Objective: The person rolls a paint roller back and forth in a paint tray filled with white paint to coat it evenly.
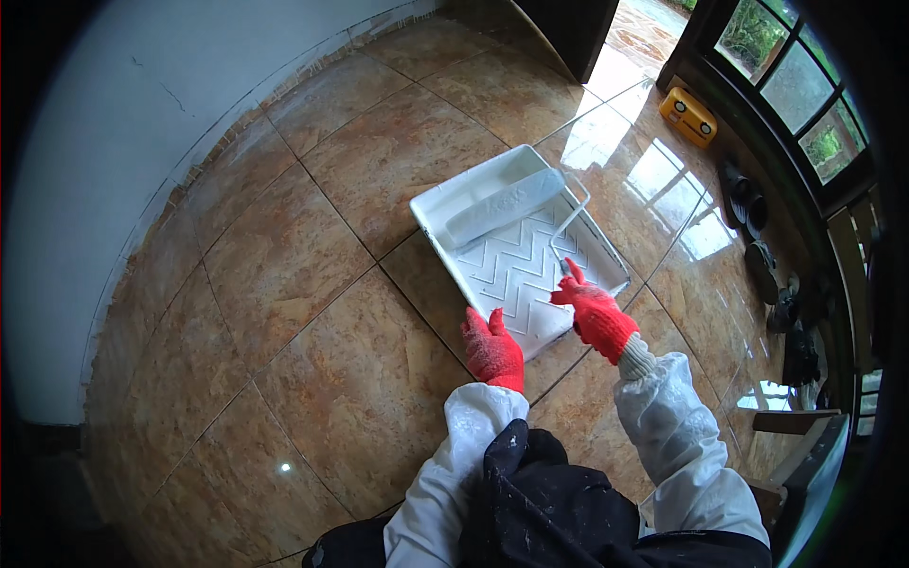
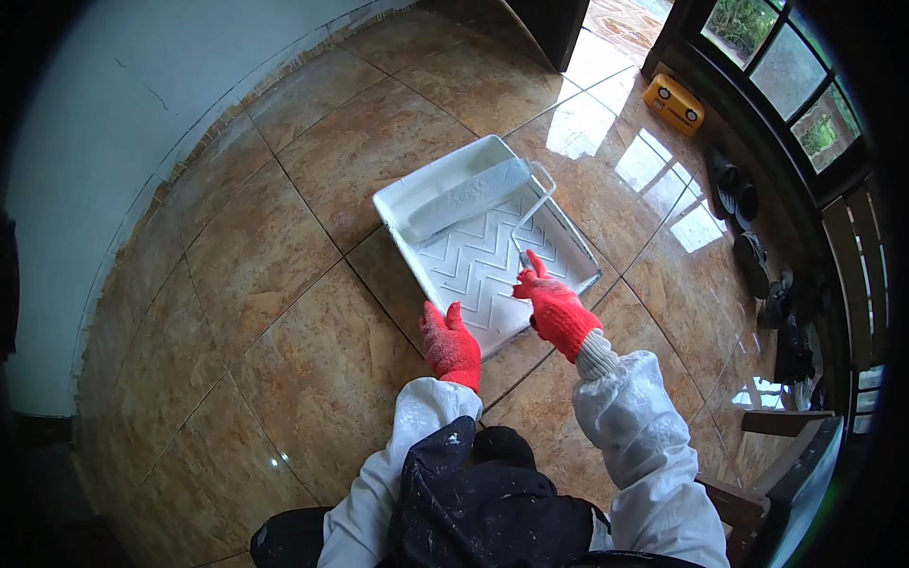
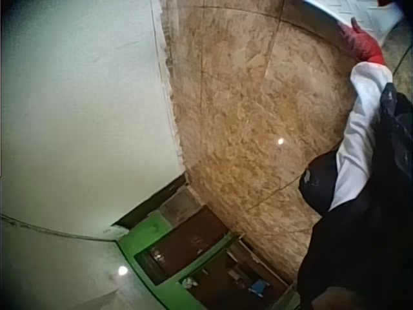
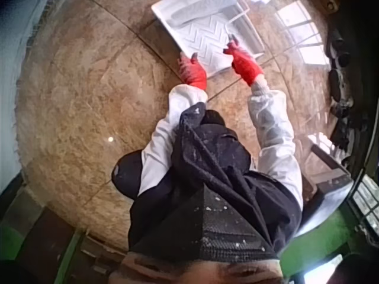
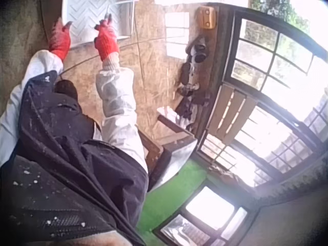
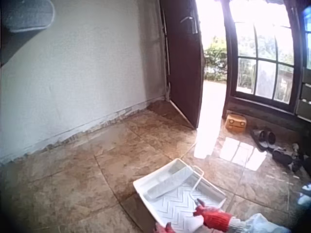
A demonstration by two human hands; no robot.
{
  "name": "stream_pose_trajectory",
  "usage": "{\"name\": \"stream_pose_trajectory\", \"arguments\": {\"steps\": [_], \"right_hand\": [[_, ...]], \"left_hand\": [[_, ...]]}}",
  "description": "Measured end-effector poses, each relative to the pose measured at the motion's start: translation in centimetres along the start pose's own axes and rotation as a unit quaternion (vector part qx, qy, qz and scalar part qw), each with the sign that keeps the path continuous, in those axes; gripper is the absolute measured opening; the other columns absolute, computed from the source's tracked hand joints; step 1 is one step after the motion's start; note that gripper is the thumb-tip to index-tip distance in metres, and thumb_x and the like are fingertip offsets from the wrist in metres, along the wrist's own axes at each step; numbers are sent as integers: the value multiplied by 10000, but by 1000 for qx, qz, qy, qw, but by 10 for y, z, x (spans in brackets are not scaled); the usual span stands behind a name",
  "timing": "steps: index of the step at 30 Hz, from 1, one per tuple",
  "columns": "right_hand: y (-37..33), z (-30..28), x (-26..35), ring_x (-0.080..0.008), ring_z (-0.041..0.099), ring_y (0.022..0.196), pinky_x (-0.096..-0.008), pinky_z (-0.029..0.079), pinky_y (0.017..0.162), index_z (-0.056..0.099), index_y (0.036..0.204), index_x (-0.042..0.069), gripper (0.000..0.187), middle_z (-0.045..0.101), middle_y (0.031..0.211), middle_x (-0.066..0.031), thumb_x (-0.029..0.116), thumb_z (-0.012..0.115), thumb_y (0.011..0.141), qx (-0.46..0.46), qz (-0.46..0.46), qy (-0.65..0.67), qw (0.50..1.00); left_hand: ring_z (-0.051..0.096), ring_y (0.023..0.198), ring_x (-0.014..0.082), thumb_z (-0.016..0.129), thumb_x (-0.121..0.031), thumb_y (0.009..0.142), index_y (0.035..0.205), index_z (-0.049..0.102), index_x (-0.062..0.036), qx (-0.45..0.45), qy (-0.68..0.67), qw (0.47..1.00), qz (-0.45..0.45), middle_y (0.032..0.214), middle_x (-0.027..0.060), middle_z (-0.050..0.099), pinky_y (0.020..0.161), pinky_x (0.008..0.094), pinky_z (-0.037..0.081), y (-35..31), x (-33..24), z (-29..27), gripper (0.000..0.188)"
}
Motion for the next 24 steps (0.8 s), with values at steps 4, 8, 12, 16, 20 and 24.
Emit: {"name": "stream_pose_trajectory", "arguments": {"steps": [4,8,12,16,20,24], "right_hand": [[-19,-18,31,-164,504,479,-308,466,478,218,1514,258,570,653,1134,-81,352,394,981,-74,99,33,992],[-20,-39,38,-173,515,474,-329,473,488,231,1509,295,575,640,1099,-96,332,416,966,-138,101,-2,985],[-9,-52,37,-172,511,457,-331,469,467,221,1511,311,580,639,1071,-85,321,418,966,-166,102,13,981],[10,-35,49,-188,531,453,-346,475,456,193,1518,307,588,629,1017,-93,316,420,976,-156,99,45,982],[21,9,55,-184,523,462,-323,473,492,231,1514,291,604,670,995,-74,344,446,953,-104,112,-16,988],[24,15,13,-183,280,1390,-273,243,1119,197,1518,51,602,304,1523,-109,11,411,957,0,-134,254,958]], "left_hand": [[599,1032,403,488,-458,965,1304,472,-18,2,15,1000,-20,1211,228,543,807,462,508,0,6,-4,555],[599,1032,400,488,-450,968,1308,465,-18,8,4,1000,-18,1211,230,540,806,464,509,-4,5,-6,551],[505,1205,420,485,-464,967,1366,425,12,96,-10,993,-67,1355,291,452,969,447,450,-8,-6,-2,624],[588,1025,412,504,-421,966,1283,474,-4,28,-8,999,-17,1163,237,549,815,469,495,-3,-5,5,525],[589,1004,415,522,-365,965,1241,492,16,8,-7,1000,6,1132,254,564,825,471,482,17,7,-3,471],[598,956,430,610,-245,914,1042,547,11,18,-99,994,43,984,248,614,798,480,471,6,-34,-51,293]]}}
Point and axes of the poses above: each hand's wrist, its own y-axis towards the middle knuckle, its own z-axis out of the palm, x = y × z, the point moved 6 cm from there along y, towards the middle knuckle
